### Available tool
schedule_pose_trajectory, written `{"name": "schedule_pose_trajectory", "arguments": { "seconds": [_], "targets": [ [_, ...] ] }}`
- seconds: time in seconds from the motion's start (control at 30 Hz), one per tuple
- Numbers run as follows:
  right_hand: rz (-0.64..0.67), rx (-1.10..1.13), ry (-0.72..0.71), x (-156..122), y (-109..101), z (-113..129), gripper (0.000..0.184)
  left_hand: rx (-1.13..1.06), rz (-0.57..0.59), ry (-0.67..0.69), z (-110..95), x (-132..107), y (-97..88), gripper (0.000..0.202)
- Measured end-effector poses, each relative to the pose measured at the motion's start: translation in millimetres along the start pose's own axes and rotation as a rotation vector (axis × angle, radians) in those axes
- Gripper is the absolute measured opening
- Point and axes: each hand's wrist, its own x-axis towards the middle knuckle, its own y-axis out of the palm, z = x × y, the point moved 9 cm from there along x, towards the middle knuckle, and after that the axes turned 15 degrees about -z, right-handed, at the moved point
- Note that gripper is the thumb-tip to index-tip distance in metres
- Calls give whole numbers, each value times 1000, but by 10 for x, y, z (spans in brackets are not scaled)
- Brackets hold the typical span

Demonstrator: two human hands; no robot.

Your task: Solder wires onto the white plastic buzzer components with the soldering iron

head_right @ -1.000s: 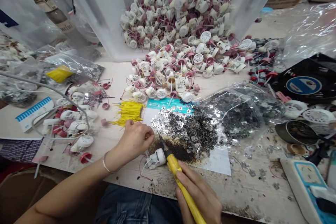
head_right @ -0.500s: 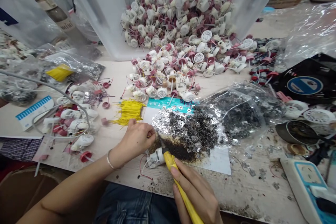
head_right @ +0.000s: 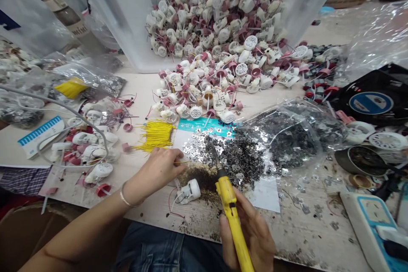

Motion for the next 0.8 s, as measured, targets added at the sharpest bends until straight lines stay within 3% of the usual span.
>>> {"name": "schedule_pose_trajectory", "arguments": {
  "seconds": [0.13,0.23,0.37,0.5,0.57,0.63,0.73,0.8],
  "targets": [
    [17,135,-44,24,200,68,21,-27,-16,27,18,-72,-86,14],
    [-37,147,-90,67,337,153,19,-166,-106,83,-111,-152,-200,14],
    [-66,133,-164,142,472,304,24,-673,-159,145,-337,-263,-332,8],
    [-19,180,-135,136,433,337,26,-1099,-313,-68,-122,-266,-437,7],
    [12,169,-189,70,392,346,27,-1142,-373,-192,47,-269,-427,6],
    [67,110,-261,-13,419,336,23,-1133,-388,-229,139,-281,-428,13],
    [112,35,-312,-79,527,304,18,-1015,-324,-154,143,-325,-464,29],
    [71,18,-323,-53,564,320,18,-866,-211,-83,109,-389,-459,36]
  ]
}}
